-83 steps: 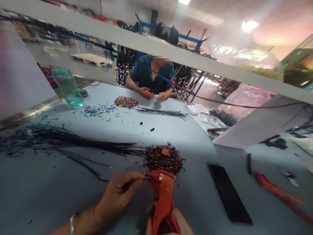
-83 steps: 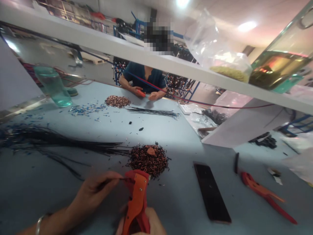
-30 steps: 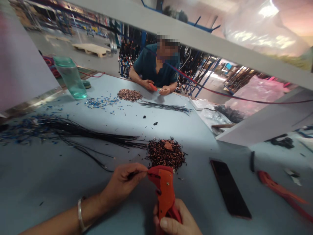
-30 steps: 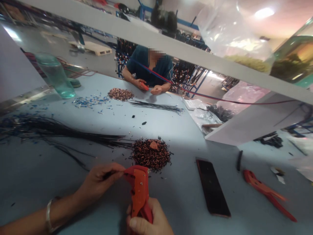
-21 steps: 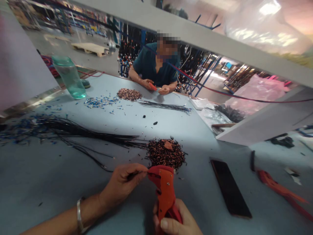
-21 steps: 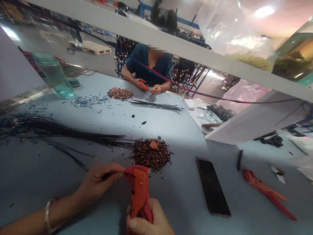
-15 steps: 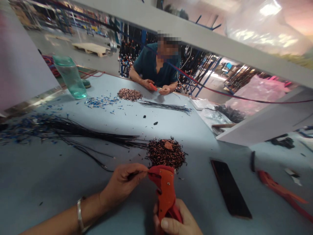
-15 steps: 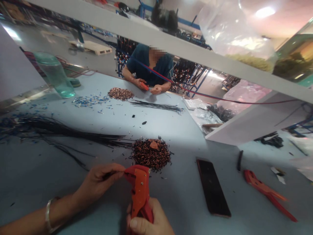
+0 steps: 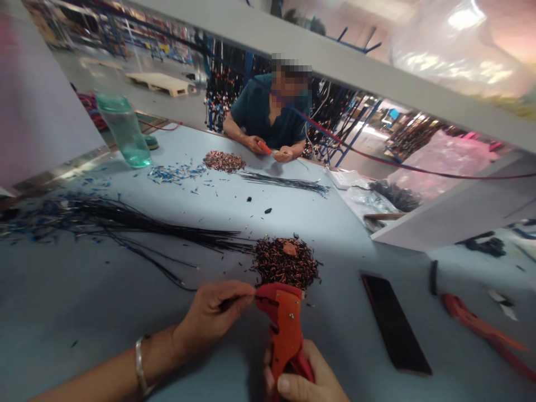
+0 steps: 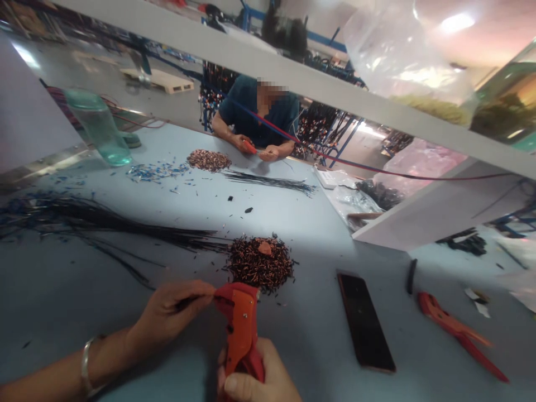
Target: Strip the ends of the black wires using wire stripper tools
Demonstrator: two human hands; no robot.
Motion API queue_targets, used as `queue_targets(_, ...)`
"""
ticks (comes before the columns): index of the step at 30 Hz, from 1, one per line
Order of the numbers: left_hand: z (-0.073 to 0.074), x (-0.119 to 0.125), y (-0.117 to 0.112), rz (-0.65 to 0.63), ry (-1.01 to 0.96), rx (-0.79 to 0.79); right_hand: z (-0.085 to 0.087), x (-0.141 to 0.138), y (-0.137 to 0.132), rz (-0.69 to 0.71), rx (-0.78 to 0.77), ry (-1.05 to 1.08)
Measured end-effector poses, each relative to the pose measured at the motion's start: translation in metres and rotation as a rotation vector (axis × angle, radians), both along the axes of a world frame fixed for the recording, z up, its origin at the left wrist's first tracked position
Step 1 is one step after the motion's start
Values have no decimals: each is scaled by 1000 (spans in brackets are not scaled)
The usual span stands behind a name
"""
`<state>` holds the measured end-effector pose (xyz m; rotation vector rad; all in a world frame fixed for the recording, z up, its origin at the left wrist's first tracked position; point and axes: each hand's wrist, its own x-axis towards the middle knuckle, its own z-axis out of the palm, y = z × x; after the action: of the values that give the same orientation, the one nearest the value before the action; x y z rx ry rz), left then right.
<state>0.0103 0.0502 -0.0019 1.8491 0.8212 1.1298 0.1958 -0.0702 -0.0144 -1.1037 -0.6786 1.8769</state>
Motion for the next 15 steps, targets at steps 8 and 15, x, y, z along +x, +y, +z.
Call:
queue_targets(8,1,-1,-1,10,24,17,1,-2,0,4,-24,-21)
queue_targets(15,-5,-2,-1,8,80,2,-5,-7,-2,-52,-21,-43)
